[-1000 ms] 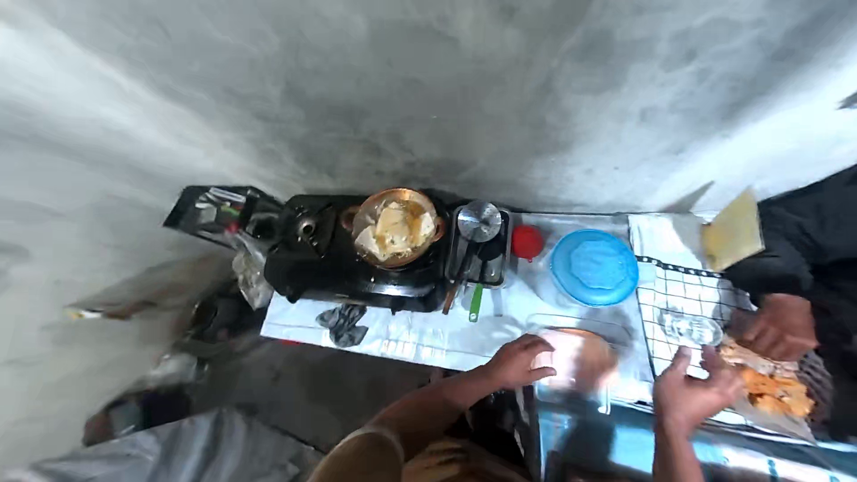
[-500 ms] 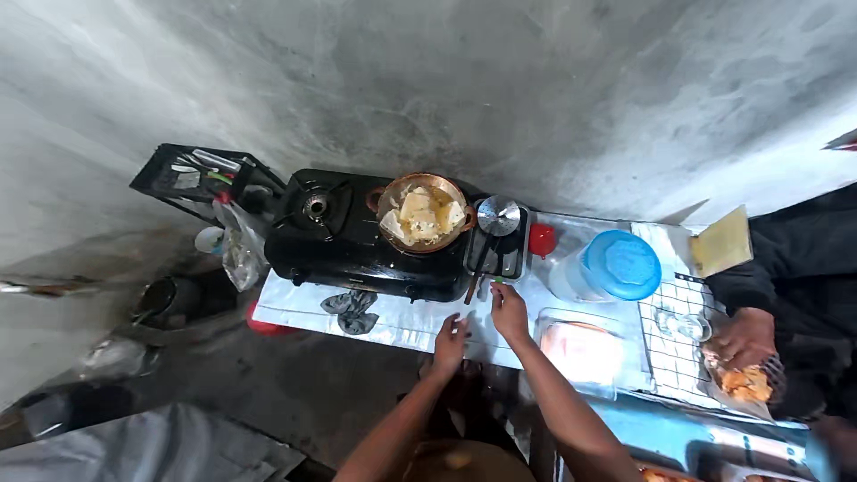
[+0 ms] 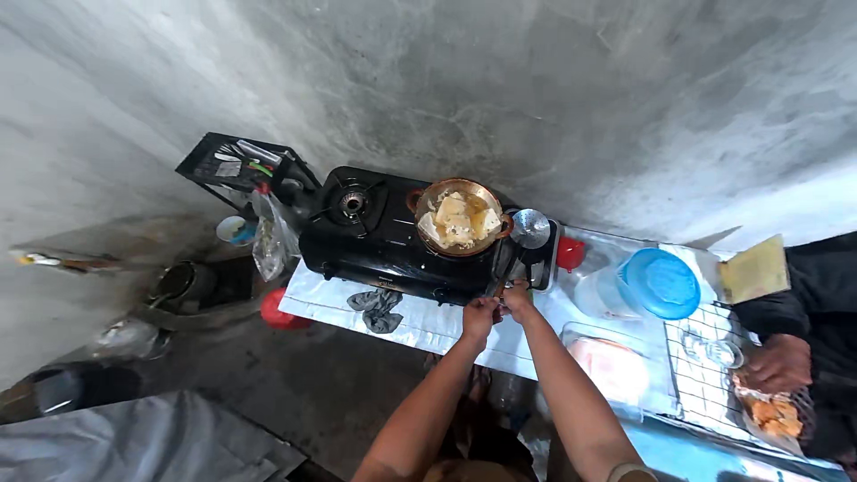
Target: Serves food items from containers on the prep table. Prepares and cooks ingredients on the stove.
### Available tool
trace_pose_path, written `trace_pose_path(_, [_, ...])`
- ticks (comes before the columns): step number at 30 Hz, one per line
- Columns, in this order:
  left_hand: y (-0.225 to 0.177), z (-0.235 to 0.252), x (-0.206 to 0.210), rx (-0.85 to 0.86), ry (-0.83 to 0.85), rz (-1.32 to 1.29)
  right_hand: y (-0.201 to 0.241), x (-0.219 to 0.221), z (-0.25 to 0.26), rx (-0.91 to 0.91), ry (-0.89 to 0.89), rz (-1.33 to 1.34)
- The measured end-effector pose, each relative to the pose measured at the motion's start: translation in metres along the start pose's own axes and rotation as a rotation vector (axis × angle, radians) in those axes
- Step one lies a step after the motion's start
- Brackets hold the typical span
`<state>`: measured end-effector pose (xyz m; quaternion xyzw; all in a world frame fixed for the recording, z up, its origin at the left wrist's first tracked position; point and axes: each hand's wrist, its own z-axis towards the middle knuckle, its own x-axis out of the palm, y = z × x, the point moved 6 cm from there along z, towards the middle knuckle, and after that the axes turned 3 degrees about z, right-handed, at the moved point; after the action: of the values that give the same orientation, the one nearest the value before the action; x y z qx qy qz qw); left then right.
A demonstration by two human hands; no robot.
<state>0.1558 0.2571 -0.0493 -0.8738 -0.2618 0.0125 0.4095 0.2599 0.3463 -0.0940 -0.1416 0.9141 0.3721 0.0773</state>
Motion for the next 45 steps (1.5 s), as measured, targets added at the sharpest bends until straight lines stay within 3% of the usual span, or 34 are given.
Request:
trace_pose_path(5, [-0.004,0.0,0.002,0.043,-0.024,0.036,0.011,-0.018,-0.029,-0.144,-0.07,-0.085])
trace_pose_path(10, [0.015,0.01,0.006,0.008,-0.034,0.075,-0.01,-0.062,-0.095,-0.102,0.052,-0.154])
trace_pose_path(14, [0.038,0.02,0.011,-0.061,-0.075,0.045,-0.032,-0.1,-0.141,-0.109,0.079,-0.064])
trace_pose_path(19, [0.057,0.022,0.015,-0.145,-0.038,-0.015,-0.016,-0.121,-0.149,-0.331,-0.041,-0.099])
trace_pose_path(22, [0.056,0.01,0.004,-0.142,-0.006,0.049,0.017,-0.118,-0.151,-0.42,-0.084,-0.231])
trace_pose_path(25, [0.05,0.003,-0.04,-0.043,-0.262,0.088,0.042,-0.112,-0.154,-0.503,-0.085,-0.342])
trace_pose_path(28, [0.039,0.009,-0.089,0.025,-0.476,-0.033,0.045,-0.102,-0.154,-0.531,-0.056,-0.36])
trace_pose_path(33, [0.025,0.028,-0.108,-0.185,-0.248,-0.281,0.058,-0.084,-0.161,-0.6,-0.016,-0.527])
trace_pose_path(37, [0.025,0.039,-0.109,-0.175,-0.297,-0.459,0.096,-0.068,-0.167,-0.741,-0.123,-0.905])
trace_pose_path(45, [0.027,0.017,-0.131,-0.189,-0.171,-0.166,0.161,-0.016,-0.174,-0.763,-0.174,-1.428])
